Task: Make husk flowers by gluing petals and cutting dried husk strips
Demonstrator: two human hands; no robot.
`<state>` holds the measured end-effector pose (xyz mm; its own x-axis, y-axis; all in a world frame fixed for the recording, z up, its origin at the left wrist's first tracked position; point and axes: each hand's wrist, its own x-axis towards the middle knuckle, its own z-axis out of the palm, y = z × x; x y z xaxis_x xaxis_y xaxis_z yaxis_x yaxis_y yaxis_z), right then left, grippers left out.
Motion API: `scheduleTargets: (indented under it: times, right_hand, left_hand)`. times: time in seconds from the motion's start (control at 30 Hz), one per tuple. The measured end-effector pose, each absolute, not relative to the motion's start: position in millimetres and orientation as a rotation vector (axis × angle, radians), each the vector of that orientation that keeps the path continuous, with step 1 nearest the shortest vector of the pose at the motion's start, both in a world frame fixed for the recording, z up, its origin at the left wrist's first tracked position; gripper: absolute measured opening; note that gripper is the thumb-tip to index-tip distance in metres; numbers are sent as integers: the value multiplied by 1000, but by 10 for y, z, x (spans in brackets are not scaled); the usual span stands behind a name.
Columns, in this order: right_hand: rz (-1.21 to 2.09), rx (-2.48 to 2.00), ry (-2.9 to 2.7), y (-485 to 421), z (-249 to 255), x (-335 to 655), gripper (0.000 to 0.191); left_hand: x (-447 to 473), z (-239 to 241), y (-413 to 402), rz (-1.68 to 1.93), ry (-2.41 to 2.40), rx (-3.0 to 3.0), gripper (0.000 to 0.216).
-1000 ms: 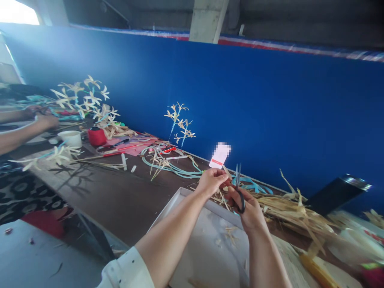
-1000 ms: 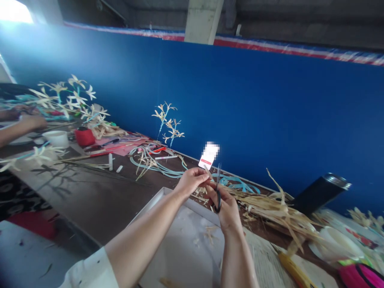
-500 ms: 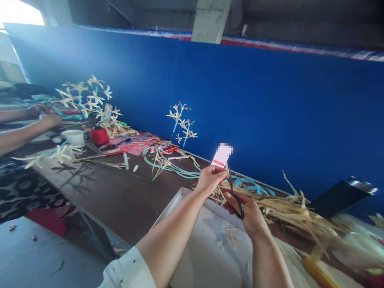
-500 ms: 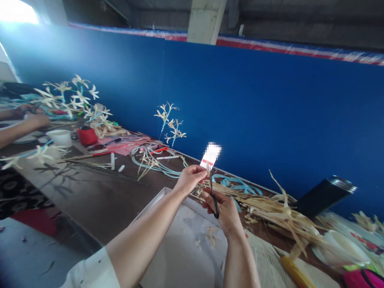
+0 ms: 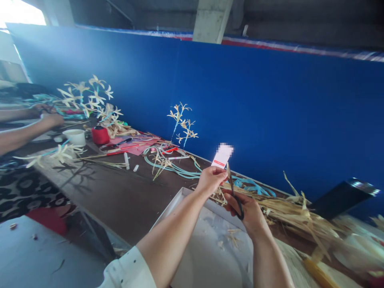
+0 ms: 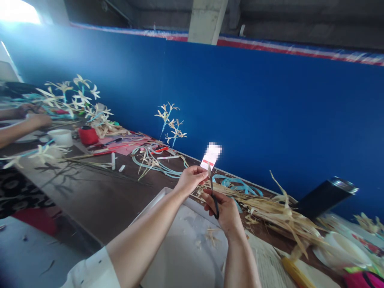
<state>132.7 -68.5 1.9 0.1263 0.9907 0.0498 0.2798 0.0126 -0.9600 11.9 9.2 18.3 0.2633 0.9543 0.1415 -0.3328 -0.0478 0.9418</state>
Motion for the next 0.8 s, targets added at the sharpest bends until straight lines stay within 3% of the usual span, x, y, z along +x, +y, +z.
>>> scheduleTargets:
  times: [0.8]
  right_hand:
    - [899, -1477, -1299, -647, -29, 1327, 44]
  left_hand:
    - [104, 231, 60, 1174, 743, 1088, 12]
